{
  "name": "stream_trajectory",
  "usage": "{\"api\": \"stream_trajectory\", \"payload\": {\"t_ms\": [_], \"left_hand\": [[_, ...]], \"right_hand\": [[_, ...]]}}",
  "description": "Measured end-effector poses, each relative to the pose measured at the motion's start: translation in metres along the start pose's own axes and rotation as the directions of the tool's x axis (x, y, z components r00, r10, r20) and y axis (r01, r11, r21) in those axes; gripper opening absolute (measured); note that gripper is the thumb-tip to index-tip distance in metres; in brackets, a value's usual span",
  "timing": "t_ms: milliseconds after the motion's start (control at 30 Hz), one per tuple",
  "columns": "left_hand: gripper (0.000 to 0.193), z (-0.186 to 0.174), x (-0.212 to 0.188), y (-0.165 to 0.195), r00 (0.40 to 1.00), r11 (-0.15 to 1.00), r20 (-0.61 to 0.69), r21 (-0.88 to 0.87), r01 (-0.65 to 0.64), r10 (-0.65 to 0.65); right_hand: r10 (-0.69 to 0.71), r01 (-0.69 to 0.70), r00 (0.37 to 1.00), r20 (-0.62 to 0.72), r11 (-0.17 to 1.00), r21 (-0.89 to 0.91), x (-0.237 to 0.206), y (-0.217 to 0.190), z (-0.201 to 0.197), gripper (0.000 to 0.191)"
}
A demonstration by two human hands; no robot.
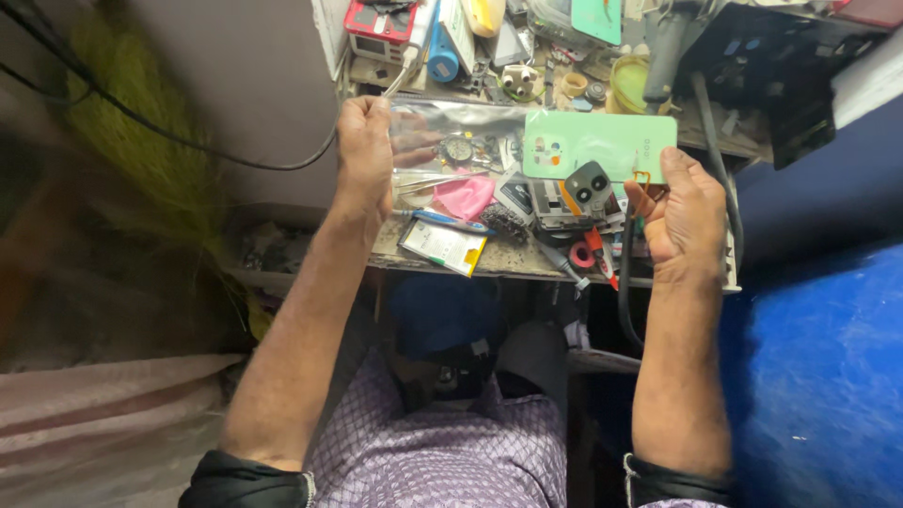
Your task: The person handles a green smartphone back cover, removes a protective film, and compares it to a red back cover. They then use a soldering iron to apply heat to the camera module area of the red back cover.
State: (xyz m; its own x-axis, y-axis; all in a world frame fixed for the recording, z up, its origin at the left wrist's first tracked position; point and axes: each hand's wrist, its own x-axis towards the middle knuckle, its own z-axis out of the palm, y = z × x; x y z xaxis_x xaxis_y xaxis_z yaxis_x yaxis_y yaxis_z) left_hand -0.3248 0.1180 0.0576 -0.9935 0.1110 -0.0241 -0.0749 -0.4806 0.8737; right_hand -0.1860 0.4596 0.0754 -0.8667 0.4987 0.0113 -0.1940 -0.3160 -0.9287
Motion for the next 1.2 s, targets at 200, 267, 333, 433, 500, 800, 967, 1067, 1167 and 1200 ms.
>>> {"api": "stream_trajectory", "payload": {"t_ms": [200, 267, 333, 433, 500, 800, 967, 1067, 1167, 1200], "left_hand": [[0.020, -0.006, 0.000, 0.025, 0.980, 0.986, -0.146, 0.123, -0.117, 0.135], [0.019, -0.011, -0.005, 0.031, 0.968, 0.977, -0.161, 0.121, -0.175, 0.194], [0.019, -0.014, -0.013, 0.034, 0.958, 0.971, -0.174, 0.111, -0.210, 0.227], [0.019, -0.020, -0.027, 0.037, 0.950, 0.967, -0.186, 0.100, -0.235, 0.251], [0.020, -0.026, -0.039, 0.037, 0.945, 0.960, -0.179, 0.118, -0.256, 0.274], [0.018, -0.029, -0.064, 0.015, 0.940, 0.951, -0.182, 0.165, -0.261, 0.289], [0.037, -0.025, -0.069, -0.001, 0.898, 0.797, -0.145, 0.534, -0.283, 0.416], [0.058, -0.031, -0.073, -0.005, 0.786, 0.487, 0.009, 0.780, -0.392, 0.618], [0.076, -0.037, -0.078, -0.007, 0.774, 0.344, 0.100, 0.855, -0.388, 0.625], [0.082, -0.038, -0.079, -0.007, 0.795, 0.335, 0.106, 0.867, -0.368, 0.597]], "right_hand": [[-0.058, 0.057, 0.997, 0.047, 0.998, 0.005, 0.012, 0.000, 0.011, 0.021], [-0.080, 0.081, 0.995, 0.058, 0.997, -0.007, 0.012, 0.001, 0.014, 0.021], [-0.113, 0.115, 0.991, 0.076, 0.993, -0.026, 0.012, 0.003, 0.018, 0.022], [-0.187, 0.194, 0.977, 0.103, 0.979, -0.066, 0.011, 0.007, 0.022, 0.023], [-0.250, 0.260, 0.963, 0.099, 0.961, -0.093, 0.012, 0.009, 0.022, 0.024], [-0.442, 0.445, 0.896, 0.045, 0.890, -0.104, 0.014, -0.001, 0.027, 0.024], [-0.304, 0.300, 0.952, 0.020, 0.947, 0.114, -0.012, -0.021, 0.035, 0.023], [-0.190, 0.175, 0.980, 0.065, 0.967, 0.187, -0.037, -0.025, 0.037, 0.028], [-0.104, 0.077, 0.989, 0.108, 0.970, 0.230, -0.062, -0.017, 0.044, 0.033], [-0.078, 0.048, 0.990, 0.116, 0.970, 0.239, -0.071, -0.014, 0.046, 0.035]]}}
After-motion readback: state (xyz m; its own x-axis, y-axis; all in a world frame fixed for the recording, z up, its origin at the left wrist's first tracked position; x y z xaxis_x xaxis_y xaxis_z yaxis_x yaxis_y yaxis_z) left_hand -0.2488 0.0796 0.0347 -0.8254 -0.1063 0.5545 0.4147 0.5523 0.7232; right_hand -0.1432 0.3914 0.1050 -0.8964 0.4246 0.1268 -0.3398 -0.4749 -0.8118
